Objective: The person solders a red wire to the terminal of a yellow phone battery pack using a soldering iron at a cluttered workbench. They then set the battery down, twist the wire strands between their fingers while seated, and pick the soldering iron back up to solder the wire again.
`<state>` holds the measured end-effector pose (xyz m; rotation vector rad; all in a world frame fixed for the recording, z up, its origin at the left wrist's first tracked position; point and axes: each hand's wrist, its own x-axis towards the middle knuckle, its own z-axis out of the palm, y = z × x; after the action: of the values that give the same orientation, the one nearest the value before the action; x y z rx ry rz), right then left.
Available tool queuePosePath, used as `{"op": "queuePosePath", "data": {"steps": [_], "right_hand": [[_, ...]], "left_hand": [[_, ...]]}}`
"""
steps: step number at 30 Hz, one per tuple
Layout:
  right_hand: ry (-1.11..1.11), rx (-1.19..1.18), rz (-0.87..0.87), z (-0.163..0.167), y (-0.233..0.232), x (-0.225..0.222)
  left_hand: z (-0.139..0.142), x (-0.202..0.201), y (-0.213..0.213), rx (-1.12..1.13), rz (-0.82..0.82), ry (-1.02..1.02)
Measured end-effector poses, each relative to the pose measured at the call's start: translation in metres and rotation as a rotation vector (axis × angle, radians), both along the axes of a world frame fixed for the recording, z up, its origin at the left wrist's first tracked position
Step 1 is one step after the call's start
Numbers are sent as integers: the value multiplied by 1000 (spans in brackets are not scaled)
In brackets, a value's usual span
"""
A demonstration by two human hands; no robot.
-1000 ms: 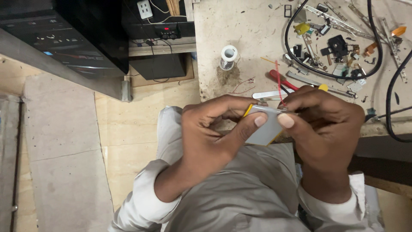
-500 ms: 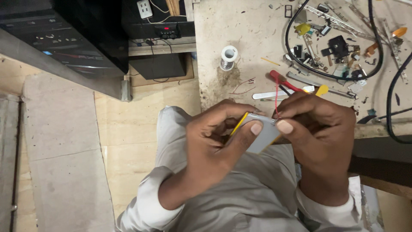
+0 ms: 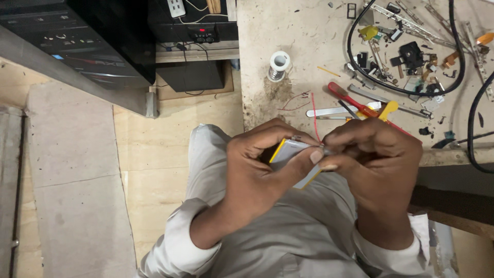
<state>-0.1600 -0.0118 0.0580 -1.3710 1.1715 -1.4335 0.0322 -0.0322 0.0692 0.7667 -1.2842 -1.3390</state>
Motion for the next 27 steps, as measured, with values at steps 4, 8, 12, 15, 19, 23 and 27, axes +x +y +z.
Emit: {"op": "queuePosePath", "data": {"steps": [4, 8, 12, 15, 19, 23, 27], "right_hand": [[-99, 29, 173, 9, -7, -8], [-203, 197, 394, 20, -25, -21], [-161, 234, 565, 25, -42, -25], [27, 110, 585, 28, -50, -25], [-135, 216, 680, 28, -52, -26], [-145, 220, 655, 21, -51, -27], [-62, 181, 606, 19, -46, -32]], "left_hand": [[1, 5, 1, -74, 1, -57], [2, 4, 1, -89, -13, -69], [2, 4, 0, -104, 1, -122], [1, 5, -1, -122, 15, -135], [-2, 5, -1, -130, 20, -119], [-6, 6, -2, -101, -9, -87], [-8, 6, -3, -81, -17, -64]]}}
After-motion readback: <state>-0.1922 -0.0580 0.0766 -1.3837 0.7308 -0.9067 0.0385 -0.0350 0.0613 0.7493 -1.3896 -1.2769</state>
